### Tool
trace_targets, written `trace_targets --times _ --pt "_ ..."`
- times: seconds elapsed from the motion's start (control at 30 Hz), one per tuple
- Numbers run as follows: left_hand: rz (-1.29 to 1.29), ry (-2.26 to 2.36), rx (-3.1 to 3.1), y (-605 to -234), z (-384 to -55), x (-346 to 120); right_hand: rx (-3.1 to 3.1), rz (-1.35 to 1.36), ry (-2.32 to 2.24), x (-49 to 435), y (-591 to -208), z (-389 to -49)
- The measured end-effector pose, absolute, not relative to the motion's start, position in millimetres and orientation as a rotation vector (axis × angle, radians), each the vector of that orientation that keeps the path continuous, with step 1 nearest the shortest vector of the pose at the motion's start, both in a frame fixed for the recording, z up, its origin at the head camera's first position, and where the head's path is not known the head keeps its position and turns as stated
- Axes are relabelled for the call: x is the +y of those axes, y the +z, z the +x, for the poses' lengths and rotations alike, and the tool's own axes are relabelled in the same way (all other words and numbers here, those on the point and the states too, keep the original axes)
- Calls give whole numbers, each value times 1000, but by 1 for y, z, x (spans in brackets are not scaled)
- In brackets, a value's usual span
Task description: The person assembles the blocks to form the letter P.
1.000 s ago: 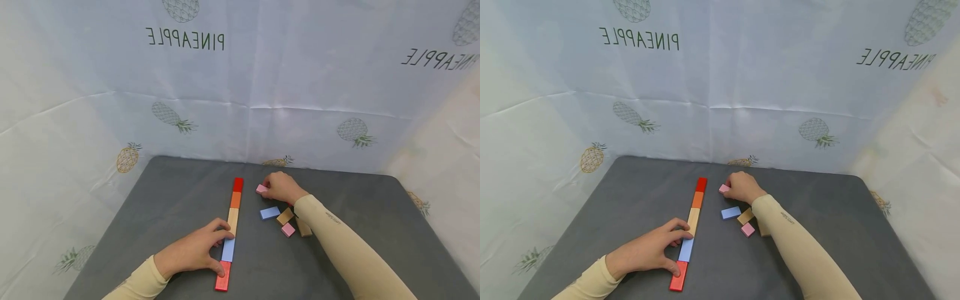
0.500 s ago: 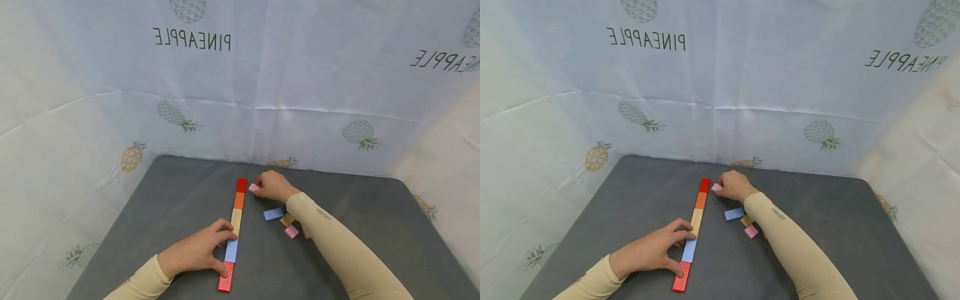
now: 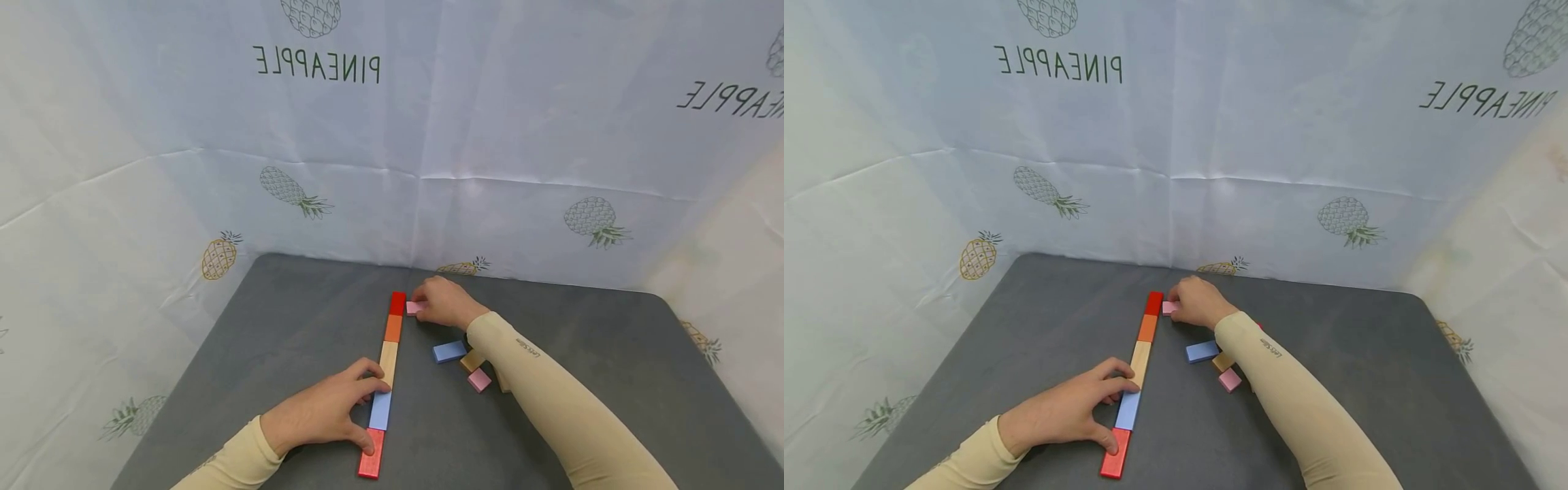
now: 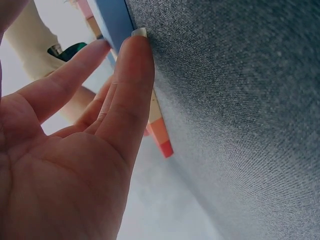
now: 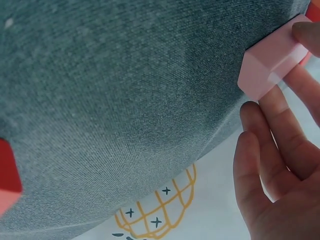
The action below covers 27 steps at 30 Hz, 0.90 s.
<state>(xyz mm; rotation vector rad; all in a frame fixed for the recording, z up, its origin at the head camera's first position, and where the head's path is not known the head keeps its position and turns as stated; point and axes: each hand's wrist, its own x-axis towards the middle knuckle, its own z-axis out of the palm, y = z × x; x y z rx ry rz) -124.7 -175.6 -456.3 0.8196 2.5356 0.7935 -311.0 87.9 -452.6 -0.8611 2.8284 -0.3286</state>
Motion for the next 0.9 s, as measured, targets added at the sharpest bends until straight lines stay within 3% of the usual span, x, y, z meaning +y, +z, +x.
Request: trace_targets --times 0.9 --pt "831 792 2544 -457 -123 -176 2809 -907 -389 98 -450 -310"
